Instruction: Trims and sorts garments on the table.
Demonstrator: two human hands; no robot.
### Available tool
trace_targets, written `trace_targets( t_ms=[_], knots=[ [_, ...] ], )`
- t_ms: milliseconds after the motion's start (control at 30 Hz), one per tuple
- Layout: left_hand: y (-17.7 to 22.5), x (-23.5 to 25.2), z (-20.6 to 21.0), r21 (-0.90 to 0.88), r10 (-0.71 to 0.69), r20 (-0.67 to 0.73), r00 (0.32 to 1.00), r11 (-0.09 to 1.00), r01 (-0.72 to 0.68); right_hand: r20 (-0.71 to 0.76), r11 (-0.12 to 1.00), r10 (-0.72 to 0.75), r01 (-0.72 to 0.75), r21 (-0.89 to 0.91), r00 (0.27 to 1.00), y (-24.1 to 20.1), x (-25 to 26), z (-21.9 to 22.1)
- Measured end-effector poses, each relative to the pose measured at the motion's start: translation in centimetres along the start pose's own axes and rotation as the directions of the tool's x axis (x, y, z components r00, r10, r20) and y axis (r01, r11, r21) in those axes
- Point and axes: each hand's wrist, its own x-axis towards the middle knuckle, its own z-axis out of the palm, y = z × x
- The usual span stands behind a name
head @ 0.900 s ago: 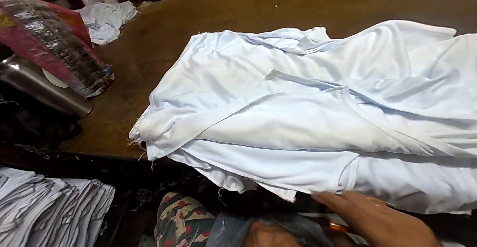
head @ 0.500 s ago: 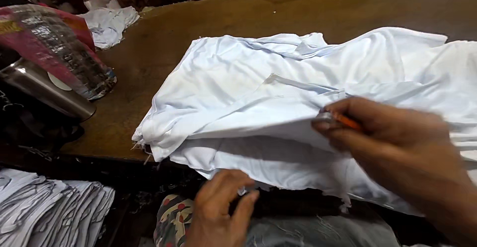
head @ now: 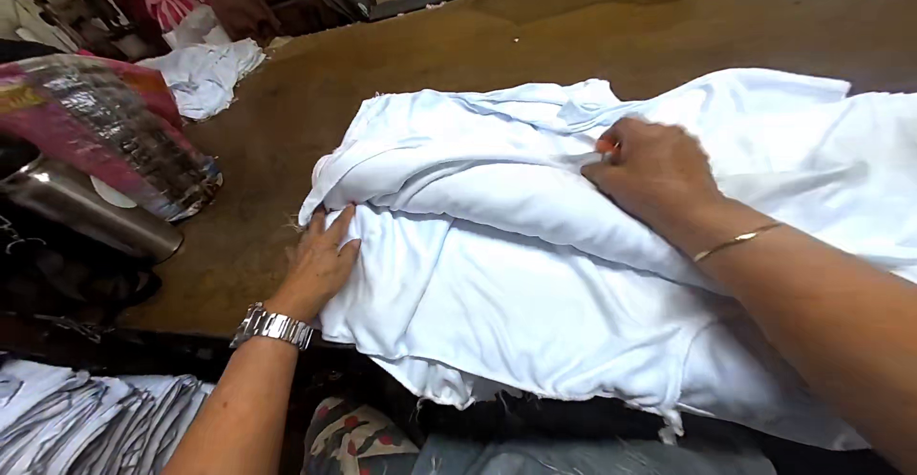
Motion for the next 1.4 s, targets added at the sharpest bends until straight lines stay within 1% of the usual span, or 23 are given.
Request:
trace_targets(
  t_ms=[100,133,200,267,333,433,533,633,700,767,800,833,867,900,933,967,1000,1067,1100,1167,1233,1333,1400],
  knots=[
    [-1.0,1.5,0.5,0.091,0.001,-0.037,0.999,0.996,0.003,-0.1,0.988,-0.155,0.157,0.004,0.983,-0.2,-0.5,-0.2],
    [-1.2,1.7,0.3,0.101,-0.012,-0.091,0.996,0.995,0.021,-0.161,0.965,-0.256,0.261,0.013,0.953,-0.1,-1.0,-0.6],
    [-0.6,0.9,-0.5,0.047,-0.091,-0.185,0.979,0.994,0.101,-0.271,0.873,-0.467,0.488,0.013,0.842,-0.2,-2.8,-1.9],
    [0.8,-1.4,-1.5,0.066,-0.184,-0.159,0.97,0.978,0.196,-0.26,0.789,-0.591,0.614,0.011,0.764,-0.2,-6.0,-2.7],
    [1.8,-3.8,-1.3,0.139,-0.172,-0.125,0.977,0.972,0.189,-0.184,0.759,-0.641,0.651,-0.011,0.745,0.8,-8.7,-1.6],
    [-0.9,-4.7,-1.4,0.238,-0.033,-0.161,0.986,0.969,0.072,-0.162,0.736,-0.676,0.669,-0.099,0.719,2.2,-9.5,0.3],
    [-5.6,-3.5,-3.8,0.245,-0.09,-0.177,0.98,0.96,0.132,-0.15,0.762,-0.646,0.645,-0.057,0.749,1.8,-9.1,0.6],
    [-6.4,-3.2,-3.9,0.256,-0.104,-0.238,0.966,0.952,0.166,-0.139,0.777,-0.621,0.629,0.021,0.771,1.4,-9.0,0.6],
    [-4.4,-4.3,-3.7,0.227,0.014,-0.348,0.937,0.971,0.07,-0.087,0.806,-0.566,0.572,0.152,0.82,1.4,-9.5,0.0],
    [-0.3,-6.9,-3.2,0.145,0.119,-0.44,0.89,0.988,-0.06,0.009,0.829,-0.462,0.429,0.359,0.887,1.5,-10.9,-1.2],
    [2.4,-9.2,-2.5,0.049,0.12,-0.443,0.888,0.993,-0.11,0.059,0.818,-0.407,0.335,0.468,0.912,1.6,-12.0,-1.9],
    [5.3,-11.8,-1.2,-0.125,0.103,-0.413,0.905,0.978,-0.168,0.101,0.804,-0.349,0.243,0.542,0.931,1.7,-13.0,-2.5],
    [8.1,-14.5,0.6,-0.38,0.077,-0.3,0.951,0.905,-0.193,0.14,0.772,-0.298,0.152,0.617,0.944,2.0,-14.1,-2.9],
    [10.8,-16.9,2.3,-0.665,0.091,-0.096,0.991,0.735,-0.132,0.187,0.724,-0.258,0.061,0.687,0.948,2.5,-15.3,-3.2],
    [13.0,-18.7,3.9,-0.836,0.158,0.115,0.981,0.549,0.01,0.256,0.666,-0.234,-0.037,0.745,0.938,3.2,-16.4,-3.4],
    [14.8,-19.9,5.3,-0.905,0.222,0.267,0.938,0.393,0.164,0.349,0.608,-0.219,-0.153,0.779,0.911,3.8,-17.6,-3.8],
    [16.3,-20.4,6.7,-0.919,0.261,0.356,0.897,0.271,0.286,0.443,0.561,-0.21,-0.264,0.785,0.871,4.2,-18.7,-4.2],
    [18.4,-20.2,8.7,-0.885,0.287,0.458,0.842,0.058,0.462,0.57,0.548,-0.203,-0.39,0.74,0.796,5.0,-20.7,-4.9],
    [19.1,-19.6,9.2,-0.849,0.296,0.5,0.814,-0.022,0.529,0.594,0.559,-0.205,-0.405,0.724,0.778,5.4,-21.6,-4.9],
    [19.9,-17.8,9.7,-0.768,0.286,0.578,0.764,-0.126,0.628,0.595,0.551,-0.215,-0.408,0.729,0.774,6.1,-23.0,-4.8],
    [20.6,-16.6,9.8,-0.708,0.246,0.643,0.725,-0.169,0.685,0.597,0.53,-0.203,-0.425,0.733,0.776,6.6,-23.8,-4.8],
    [21.4,-17.0,10.3,-0.671,0.26,0.677,0.689,-0.168,0.723,0.611,0.512,-0.172,-0.459,0.725,0.773,7.3,-24.4,-4.5],
    [21.1,-17.9,10.5,-0.689,0.272,0.661,0.699,-0.148,0.71,0.632,0.502,-0.167,-0.487,0.715,0.756,7.6,-24.6,-4.5]
  ],
)
